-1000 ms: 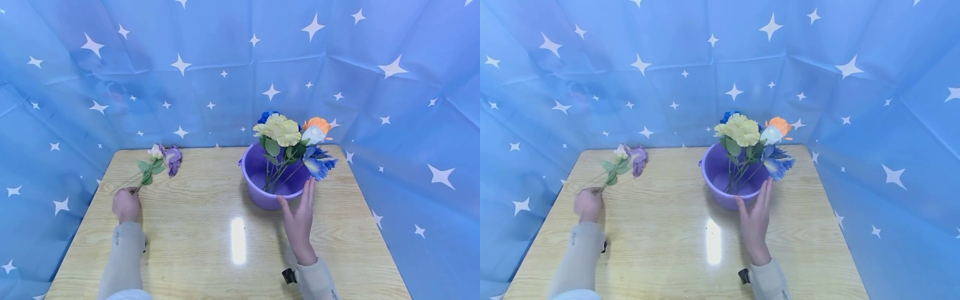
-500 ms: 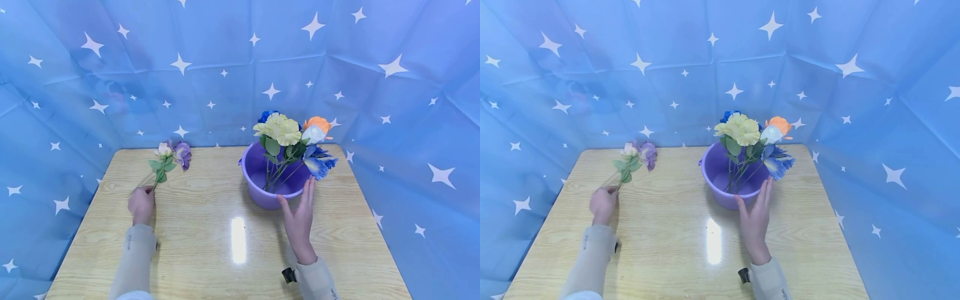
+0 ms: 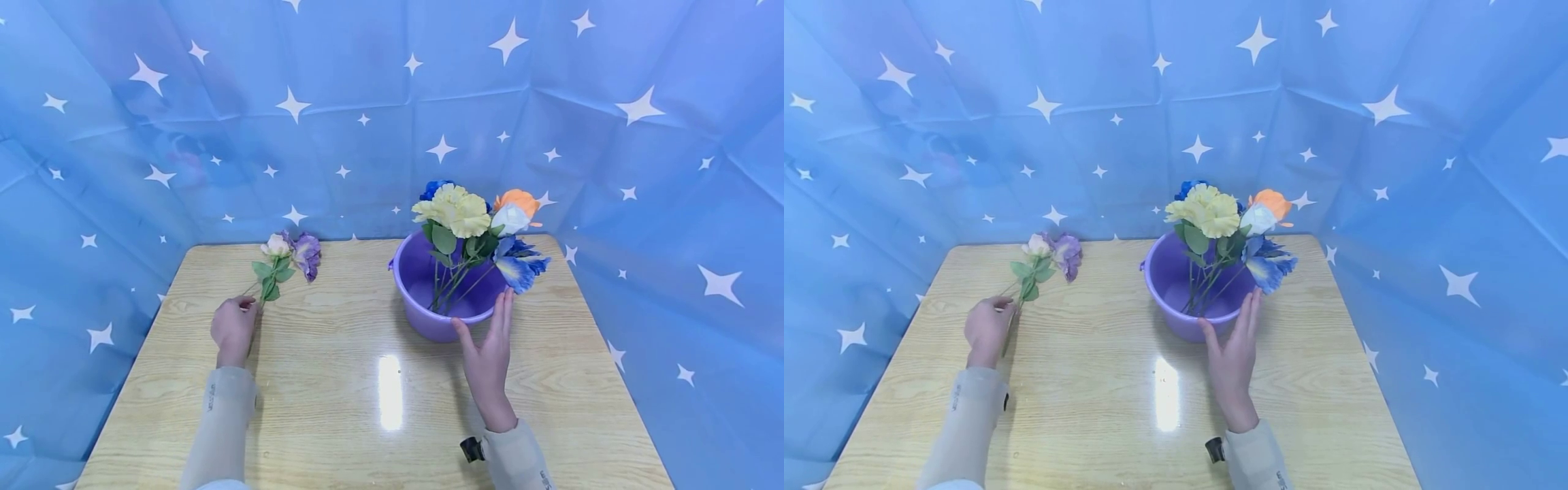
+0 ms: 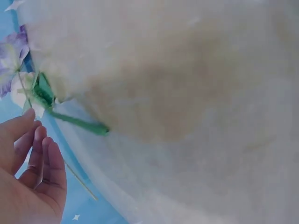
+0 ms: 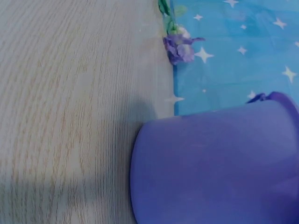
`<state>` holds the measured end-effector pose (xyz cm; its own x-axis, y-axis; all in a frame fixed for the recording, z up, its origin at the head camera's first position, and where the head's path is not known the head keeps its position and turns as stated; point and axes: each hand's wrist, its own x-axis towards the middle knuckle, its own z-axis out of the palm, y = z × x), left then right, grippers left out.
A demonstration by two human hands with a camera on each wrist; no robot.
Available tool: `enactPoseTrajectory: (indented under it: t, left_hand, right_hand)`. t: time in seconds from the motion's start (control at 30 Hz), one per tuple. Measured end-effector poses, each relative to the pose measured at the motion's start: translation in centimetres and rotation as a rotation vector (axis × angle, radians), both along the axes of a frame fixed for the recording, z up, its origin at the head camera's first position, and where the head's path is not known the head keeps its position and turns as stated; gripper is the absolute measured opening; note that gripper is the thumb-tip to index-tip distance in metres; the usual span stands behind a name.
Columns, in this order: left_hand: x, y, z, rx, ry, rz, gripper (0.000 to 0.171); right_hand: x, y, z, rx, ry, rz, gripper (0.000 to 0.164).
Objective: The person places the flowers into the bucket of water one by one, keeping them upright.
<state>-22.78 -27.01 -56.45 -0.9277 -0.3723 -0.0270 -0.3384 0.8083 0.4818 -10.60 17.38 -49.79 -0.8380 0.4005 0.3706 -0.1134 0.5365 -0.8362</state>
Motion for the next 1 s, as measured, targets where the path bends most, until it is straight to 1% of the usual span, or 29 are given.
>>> enactPoseTrajectory:
  t: [0.1, 0.2, 0.37, 0.53, 0.63, 0.83, 1.0]
  left_hand:
    - [-0.5, -0.1, 0.5, 0.007, 0.032, 0.002, 0.028]
    - [-1.0, -0.2, 0.8, 0.022, 0.044, 0.010, 0.030]
    - [-1.4, -0.6, 0.6, 0.042, 0.046, 0.022, 0.034]
    - [-1.6, -0.9, 0.3, 0.053, 0.018, 0.018, 0.036]
    - [-1.6, -1.1, 0.3, 0.045, -0.008, 0.014, 0.032]
    - [-1.5, -1.4, 0.8, -0.005, -0.054, 0.007, 0.026]
    - [-1.6, -1.1, 1.7, -0.019, -0.065, -0.014, 0.024]
  right_hand:
    - [0.0, 0.0, 0.0, 0.001, 0.004, -0.002, 0.093]
    - [-0.1, 0.0, -0.1, 0.000, 0.005, -0.005, 0.093]
    - [-0.1, 0.0, -0.1, -0.007, -0.002, -0.006, 0.092]
    - [-0.1, 0.0, -0.1, -0.015, -0.008, -0.005, 0.093]
    - [0.0, 0.0, -0.1, -0.014, -0.009, -0.003, 0.093]
    - [0.0, 0.0, -0.1, -0.020, -0.013, 0.005, 0.093]
    - [0.0, 0.1, -0.1, -0.023, -0.018, 0.007, 0.093]
